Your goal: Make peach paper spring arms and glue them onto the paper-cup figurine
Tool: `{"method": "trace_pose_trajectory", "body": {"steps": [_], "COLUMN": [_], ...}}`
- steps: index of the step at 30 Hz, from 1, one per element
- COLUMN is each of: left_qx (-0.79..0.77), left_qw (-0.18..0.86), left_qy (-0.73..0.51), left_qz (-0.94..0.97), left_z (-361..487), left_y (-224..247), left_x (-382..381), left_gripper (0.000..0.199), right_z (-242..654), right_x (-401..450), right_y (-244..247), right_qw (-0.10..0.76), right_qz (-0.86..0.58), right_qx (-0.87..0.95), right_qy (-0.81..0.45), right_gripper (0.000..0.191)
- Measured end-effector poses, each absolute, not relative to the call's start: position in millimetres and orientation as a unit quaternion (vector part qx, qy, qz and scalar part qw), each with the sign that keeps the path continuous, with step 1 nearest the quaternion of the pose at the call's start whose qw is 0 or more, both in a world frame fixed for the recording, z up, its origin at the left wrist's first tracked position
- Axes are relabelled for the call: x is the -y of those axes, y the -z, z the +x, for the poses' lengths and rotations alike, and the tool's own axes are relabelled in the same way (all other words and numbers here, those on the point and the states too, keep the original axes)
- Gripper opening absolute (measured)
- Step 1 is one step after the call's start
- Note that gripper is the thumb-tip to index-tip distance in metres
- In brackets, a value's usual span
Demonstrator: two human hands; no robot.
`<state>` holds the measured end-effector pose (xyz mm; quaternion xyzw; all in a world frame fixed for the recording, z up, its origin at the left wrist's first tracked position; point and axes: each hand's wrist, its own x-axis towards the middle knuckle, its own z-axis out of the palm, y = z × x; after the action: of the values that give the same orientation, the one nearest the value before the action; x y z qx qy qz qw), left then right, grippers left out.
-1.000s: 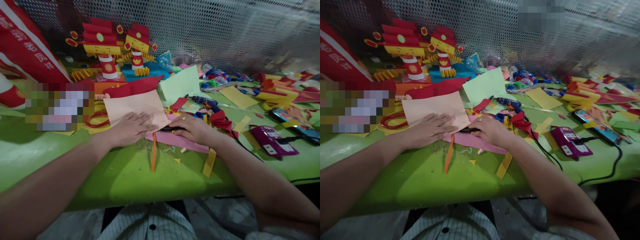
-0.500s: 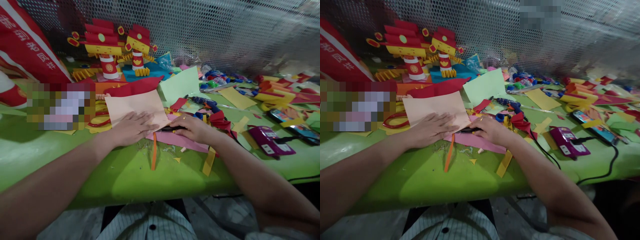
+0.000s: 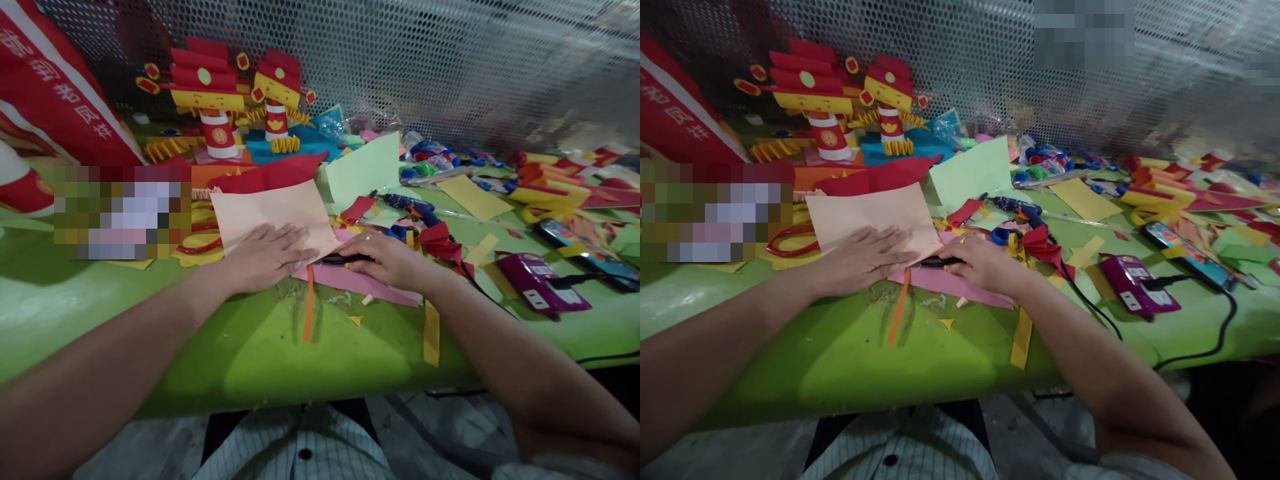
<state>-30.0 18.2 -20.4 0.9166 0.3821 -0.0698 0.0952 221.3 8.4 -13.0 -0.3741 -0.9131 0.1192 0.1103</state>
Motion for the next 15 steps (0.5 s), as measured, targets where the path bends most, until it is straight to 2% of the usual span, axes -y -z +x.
{"method": "trace_pose_trajectory", "body": {"steps": [15], "left_qx": [-0.392], "left_qw": [0.085], "left_qy": [0.087], "left_qz": [0.912], "left_z": [-28.4], "left_y": [19.7], "left_x": [-18.6], "left_gripper": [0.045], "right_z": [224.2], "right_x": [-7.7], "right_y": [16.9], "right_qw": [0.132], "right_qz": [-0.362], "right_qx": [0.916], "right_qy": [-0.112], "right_gripper": [0.022]}}
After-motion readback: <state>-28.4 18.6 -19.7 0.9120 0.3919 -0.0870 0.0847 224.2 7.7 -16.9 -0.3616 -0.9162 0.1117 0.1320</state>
